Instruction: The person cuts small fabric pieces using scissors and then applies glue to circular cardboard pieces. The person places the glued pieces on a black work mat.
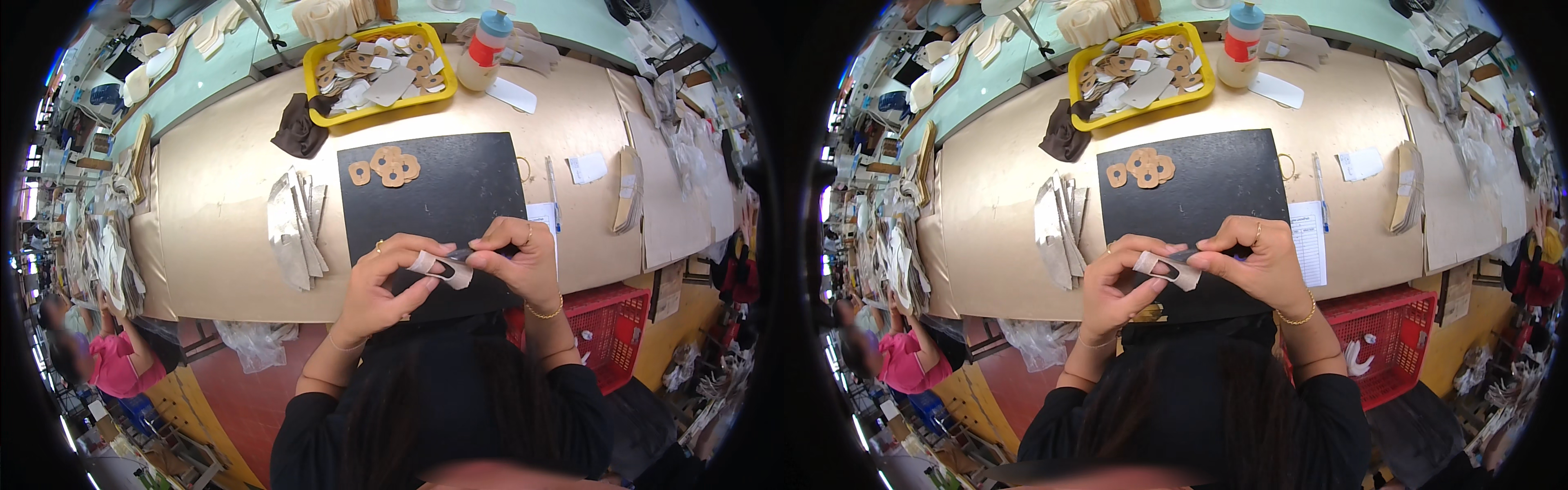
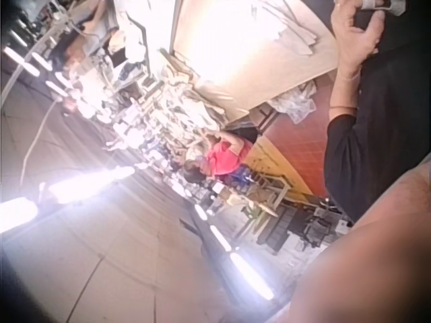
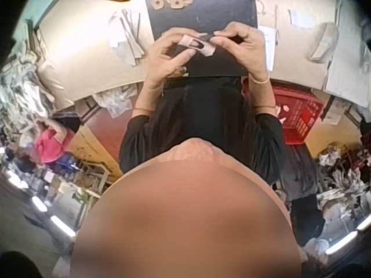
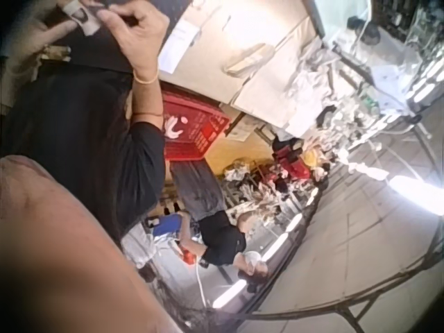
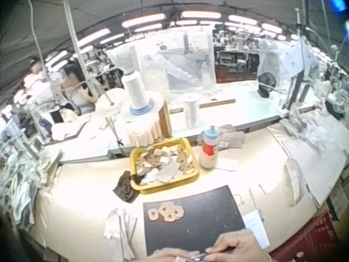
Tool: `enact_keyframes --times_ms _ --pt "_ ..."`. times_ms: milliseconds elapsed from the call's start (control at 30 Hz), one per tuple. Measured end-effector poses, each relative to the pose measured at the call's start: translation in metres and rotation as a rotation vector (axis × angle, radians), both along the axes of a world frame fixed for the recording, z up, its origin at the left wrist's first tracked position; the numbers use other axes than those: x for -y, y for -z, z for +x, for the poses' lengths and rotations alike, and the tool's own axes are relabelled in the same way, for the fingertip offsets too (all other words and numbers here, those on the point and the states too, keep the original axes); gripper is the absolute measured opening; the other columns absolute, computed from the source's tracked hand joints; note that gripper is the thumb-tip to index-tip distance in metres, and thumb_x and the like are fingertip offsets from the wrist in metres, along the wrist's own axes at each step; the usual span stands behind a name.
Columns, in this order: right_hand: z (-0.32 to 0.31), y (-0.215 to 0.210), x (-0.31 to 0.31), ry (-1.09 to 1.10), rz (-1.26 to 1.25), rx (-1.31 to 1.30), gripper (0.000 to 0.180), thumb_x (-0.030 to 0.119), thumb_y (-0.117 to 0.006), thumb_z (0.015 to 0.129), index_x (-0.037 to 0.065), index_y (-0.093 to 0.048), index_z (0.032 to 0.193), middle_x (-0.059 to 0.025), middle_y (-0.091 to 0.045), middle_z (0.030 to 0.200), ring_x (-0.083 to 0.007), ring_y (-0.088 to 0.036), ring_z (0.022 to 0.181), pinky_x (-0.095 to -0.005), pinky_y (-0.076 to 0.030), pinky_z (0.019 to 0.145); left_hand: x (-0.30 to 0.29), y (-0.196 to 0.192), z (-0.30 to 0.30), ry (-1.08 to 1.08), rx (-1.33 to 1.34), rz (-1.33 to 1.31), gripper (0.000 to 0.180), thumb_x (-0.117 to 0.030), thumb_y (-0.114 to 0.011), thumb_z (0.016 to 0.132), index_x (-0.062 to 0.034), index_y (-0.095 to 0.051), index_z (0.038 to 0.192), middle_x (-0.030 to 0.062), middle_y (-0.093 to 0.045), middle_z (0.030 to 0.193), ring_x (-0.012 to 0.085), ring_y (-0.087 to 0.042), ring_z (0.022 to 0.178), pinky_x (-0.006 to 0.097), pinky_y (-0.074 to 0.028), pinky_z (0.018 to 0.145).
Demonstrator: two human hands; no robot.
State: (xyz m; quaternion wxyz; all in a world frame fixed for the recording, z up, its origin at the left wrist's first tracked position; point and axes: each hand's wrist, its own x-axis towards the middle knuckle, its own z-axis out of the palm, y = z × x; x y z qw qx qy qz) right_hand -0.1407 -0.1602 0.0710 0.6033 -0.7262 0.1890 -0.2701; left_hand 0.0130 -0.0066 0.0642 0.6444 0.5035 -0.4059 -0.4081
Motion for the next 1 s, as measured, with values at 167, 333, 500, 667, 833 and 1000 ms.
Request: enact_keyframes --times_ms 167,333,500,667,833,1000 --pt "0.004 -0.002 0.005 -0.112 -0.04 0.045 0.024 0.013 -0.086 0.069 -0.001 -0.068 0.079 -0.0084 -0.068 0.072 -0.0136 -0.064 0.063 -0.0234 -0.046 0.056 -0.005 0.002 0.003 0.222 -0.555 0.044 0.018 0.001 -0.065 0.085 -0.0005 -0.06 0.103 0.0119 -0.058 0.116 0.0166 -0.058 0.105 0.032 -0.045 0.094" --pt "0.008 -0.003 0.006 -0.173 -0.058 0.057 0.027 0.014 -0.087 0.067 0.0 -0.068 0.078 -0.0089 -0.068 0.073 -0.016 -0.065 0.063 -0.0245 -0.047 0.056 -0.007 0.004 0.001 0.279 -0.641 0.015 0.017 -0.002 -0.065 0.085 -0.0015 -0.057 0.101 0.0114 -0.057 0.114 0.0167 -0.057 0.105 0.032 -0.044 0.096" --pt "0.009 -0.002 0.002 -0.17 -0.078 0.065 0.026 0.014 -0.087 0.067 0.0 -0.068 0.078 -0.0089 -0.067 0.072 -0.0166 -0.065 0.063 -0.0254 -0.048 0.056 -0.005 0.005 -0.002 0.267 -0.63 -0.001 0.019 -0.003 -0.066 0.083 -0.0008 -0.057 0.099 0.0134 -0.056 0.11 0.0239 -0.059 0.104 0.038 -0.047 0.095" --pt "0.012 -0.002 -0.002 -0.114 -0.138 0.134 0.026 0.014 -0.087 0.066 0.0 -0.067 0.076 -0.0089 -0.065 0.068 -0.0169 -0.064 0.059 -0.0253 -0.047 0.052 0.0 0.005 -0.008 0.248 -0.748 -0.035 0.021 -0.006 -0.068 0.079 -0.0005 -0.056 0.095 0.0178 -0.055 0.104 0.0363 -0.063 0.1 0.051 -0.052 0.091" --pt "0.015 -0.004 -0.002 -0.058 -0.305 0.214 0.025 0.013 -0.087 0.064 0.003 -0.065 0.07 -0.0083 -0.063 0.062 -0.0181 -0.062 0.053 -0.0265 -0.046 0.048 0.0 0.002 -0.007 0.283 -0.774 -0.03 0.018 -0.006 -0.065 0.082 -0.0015 -0.055 0.097 0.018 -0.055 0.105 0.0398 -0.063 0.103 0.054 -0.052 0.093" --pt "0.015 -0.008 0.002 -0.046 -0.431 0.222 0.025 0.012 -0.087 0.064 0.005 -0.062 0.066 -0.0074 -0.063 0.06 -0.0184 -0.062 0.051 -0.027 -0.045 0.047 -0.005 0.0 -0.003 0.334 -0.903 0.041 0.019 -0.007 -0.063 0.084 -0.0021 -0.054 0.099 0.0178 -0.057 0.108 0.0414 -0.062 0.105 0.06 -0.047 0.097"
